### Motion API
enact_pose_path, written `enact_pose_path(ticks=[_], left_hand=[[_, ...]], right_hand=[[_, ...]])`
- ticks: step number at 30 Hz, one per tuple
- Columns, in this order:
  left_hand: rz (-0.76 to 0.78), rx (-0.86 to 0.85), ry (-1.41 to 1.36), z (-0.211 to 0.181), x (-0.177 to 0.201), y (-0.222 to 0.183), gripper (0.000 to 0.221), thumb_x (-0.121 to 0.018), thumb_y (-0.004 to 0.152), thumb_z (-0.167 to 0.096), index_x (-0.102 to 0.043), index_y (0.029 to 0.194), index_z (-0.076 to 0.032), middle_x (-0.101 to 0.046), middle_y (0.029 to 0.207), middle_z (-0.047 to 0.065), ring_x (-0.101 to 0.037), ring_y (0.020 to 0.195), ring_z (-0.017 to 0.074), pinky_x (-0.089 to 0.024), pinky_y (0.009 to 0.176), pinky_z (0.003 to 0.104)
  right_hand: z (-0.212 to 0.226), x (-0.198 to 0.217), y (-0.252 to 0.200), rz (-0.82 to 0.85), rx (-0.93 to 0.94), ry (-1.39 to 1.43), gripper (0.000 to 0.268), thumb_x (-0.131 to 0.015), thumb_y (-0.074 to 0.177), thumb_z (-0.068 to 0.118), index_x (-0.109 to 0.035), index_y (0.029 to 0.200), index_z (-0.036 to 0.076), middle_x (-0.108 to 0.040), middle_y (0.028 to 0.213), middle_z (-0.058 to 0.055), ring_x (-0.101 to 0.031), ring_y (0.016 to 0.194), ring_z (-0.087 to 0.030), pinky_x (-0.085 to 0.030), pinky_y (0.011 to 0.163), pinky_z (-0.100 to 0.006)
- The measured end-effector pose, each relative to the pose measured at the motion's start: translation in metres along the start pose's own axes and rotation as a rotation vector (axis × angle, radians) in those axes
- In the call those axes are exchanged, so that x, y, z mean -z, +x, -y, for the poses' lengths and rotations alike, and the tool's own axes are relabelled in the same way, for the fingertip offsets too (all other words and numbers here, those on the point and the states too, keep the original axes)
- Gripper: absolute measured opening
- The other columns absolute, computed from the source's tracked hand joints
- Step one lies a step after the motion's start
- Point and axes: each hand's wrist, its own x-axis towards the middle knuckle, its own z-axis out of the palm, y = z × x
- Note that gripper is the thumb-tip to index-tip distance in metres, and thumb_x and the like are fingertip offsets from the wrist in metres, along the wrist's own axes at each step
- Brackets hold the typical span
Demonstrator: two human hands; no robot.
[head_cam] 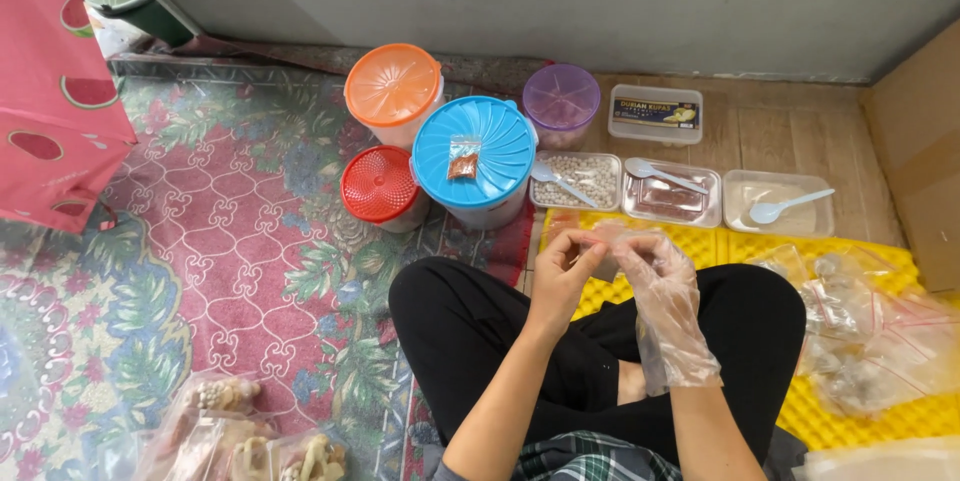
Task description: The person packages various food ingredients into plastic bags by hand using a spoon and secures the bags.
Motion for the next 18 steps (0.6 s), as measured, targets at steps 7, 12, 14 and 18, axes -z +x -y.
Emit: enact_pose_path(ticks=[7, 12, 14, 18], left_hand=[[0.003, -0.007, -0.012, -0.011, -0.002, -0.025, 0.008, -0.074, 0.094, -0.017, -0.07, 0.1, -0.012, -0.064, 0.091, -0.003, -0.057, 0.091, 0.0035, -0.053, 0.081, 0.021], [0.008, -0.064, -0.041, -0.014, 0.002, -0.028, 0.008, -0.073, 0.094, -0.014, -0.07, 0.099, -0.009, -0.064, 0.091, 0.001, -0.057, 0.091, 0.0065, -0.052, 0.083, 0.023], [0.0, -0.068, -0.061, -0.016, 0.007, -0.027, 0.009, -0.072, 0.094, -0.014, -0.069, 0.101, -0.009, -0.063, 0.091, 0.0, -0.057, 0.091, 0.0061, -0.052, 0.083, 0.023], [-0.007, -0.084, -0.058, -0.026, 0.011, -0.029, 0.007, -0.071, 0.095, -0.014, -0.067, 0.099, -0.009, -0.064, 0.091, 0.0, -0.058, 0.09, 0.0068, -0.052, 0.081, 0.024]], right_hand=[[-0.033, -0.007, -0.01, -0.004, 0.181, 0.11, 0.007, -0.081, 0.087, 0.015, -0.077, 0.09, 0.009, -0.068, 0.084, -0.006, -0.062, 0.081, -0.012, -0.054, 0.075, -0.03], [-0.045, -0.01, -0.01, -0.001, 0.272, 0.183, 0.007, -0.079, 0.088, 0.012, -0.073, 0.088, 0.007, -0.065, 0.083, -0.005, -0.058, 0.079, -0.009, -0.053, 0.073, -0.027], [-0.041, -0.005, -0.01, 0.006, 0.279, 0.181, 0.007, -0.078, 0.088, 0.012, -0.074, 0.088, 0.007, -0.065, 0.083, -0.005, -0.058, 0.078, -0.01, -0.053, 0.073, -0.027], [-0.031, 0.0, -0.013, 0.057, 0.299, 0.183, 0.008, -0.078, 0.088, 0.011, -0.072, 0.088, 0.006, -0.063, 0.082, -0.006, -0.057, 0.077, -0.011, -0.053, 0.072, -0.027]])
